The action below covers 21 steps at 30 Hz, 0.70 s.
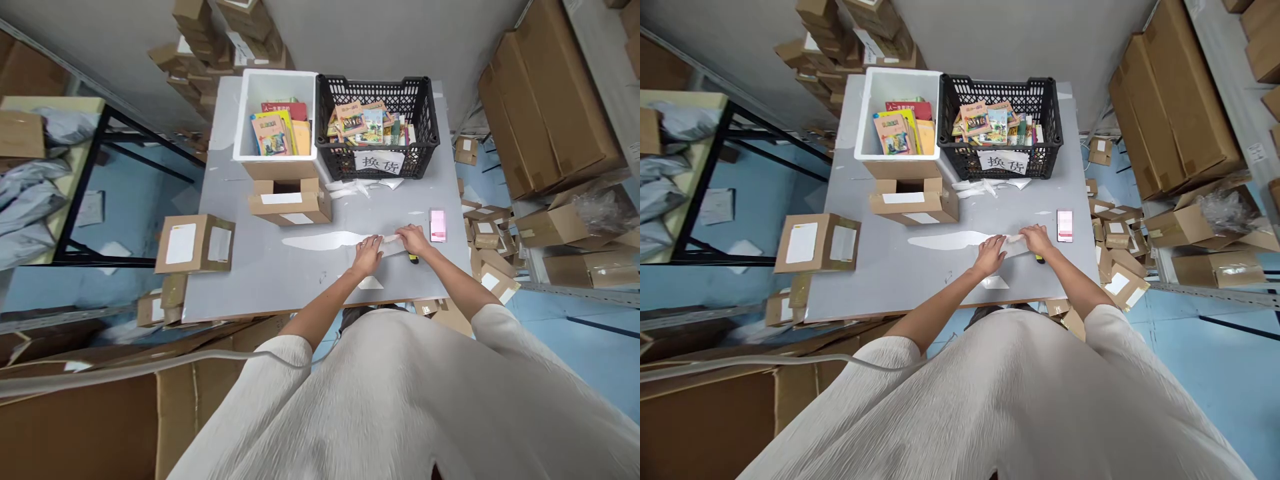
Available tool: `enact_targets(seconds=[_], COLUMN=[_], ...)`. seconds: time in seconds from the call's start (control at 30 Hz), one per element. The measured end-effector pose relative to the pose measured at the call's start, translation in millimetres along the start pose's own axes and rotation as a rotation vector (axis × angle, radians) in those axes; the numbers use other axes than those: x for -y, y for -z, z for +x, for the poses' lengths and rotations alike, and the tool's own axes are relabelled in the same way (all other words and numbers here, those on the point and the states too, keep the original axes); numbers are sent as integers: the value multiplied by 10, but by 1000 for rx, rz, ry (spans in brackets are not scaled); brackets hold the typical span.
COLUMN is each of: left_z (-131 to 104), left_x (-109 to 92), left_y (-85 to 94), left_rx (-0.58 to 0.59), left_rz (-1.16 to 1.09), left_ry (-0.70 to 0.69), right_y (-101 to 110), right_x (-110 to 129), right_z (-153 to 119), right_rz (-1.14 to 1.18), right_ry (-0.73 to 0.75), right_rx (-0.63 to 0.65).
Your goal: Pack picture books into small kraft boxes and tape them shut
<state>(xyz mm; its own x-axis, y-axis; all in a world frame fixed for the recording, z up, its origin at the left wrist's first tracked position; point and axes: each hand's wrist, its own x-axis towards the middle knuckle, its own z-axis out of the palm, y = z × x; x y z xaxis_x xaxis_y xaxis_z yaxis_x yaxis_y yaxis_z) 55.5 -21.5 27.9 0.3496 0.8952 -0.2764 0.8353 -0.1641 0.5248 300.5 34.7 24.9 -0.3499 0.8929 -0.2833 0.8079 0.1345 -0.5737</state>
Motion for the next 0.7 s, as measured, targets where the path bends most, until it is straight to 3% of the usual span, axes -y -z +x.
enact_targets(seconds=[0.13, 0.2, 0.27, 0.37, 0.43, 0.57, 0.7], left_z=[44, 36, 10, -44, -75, -108, -146], left_x=[140, 268, 409, 594, 682, 810, 955], left_y=[58, 45, 6, -84, -152, -281, -389], left_rx=[13, 18, -20, -87, -101, -91, -85], left_rz=[-101, -196, -357, -638, -732, -763, -746], left_ry=[131, 233, 358, 529, 579, 599, 613], right_y=[-55, -152, -296, -591, -812, -1189, -1369], right_x=[392, 541, 621, 609, 551, 468, 514], right_z=[137, 176, 179, 112, 33, -131, -191], right_rz=[14, 41, 83, 172, 253, 433, 486], right_ry=[164, 182, 106, -144, -301, -427, -510], right_rx=[87, 9, -136, -278, -267, -160, -124])
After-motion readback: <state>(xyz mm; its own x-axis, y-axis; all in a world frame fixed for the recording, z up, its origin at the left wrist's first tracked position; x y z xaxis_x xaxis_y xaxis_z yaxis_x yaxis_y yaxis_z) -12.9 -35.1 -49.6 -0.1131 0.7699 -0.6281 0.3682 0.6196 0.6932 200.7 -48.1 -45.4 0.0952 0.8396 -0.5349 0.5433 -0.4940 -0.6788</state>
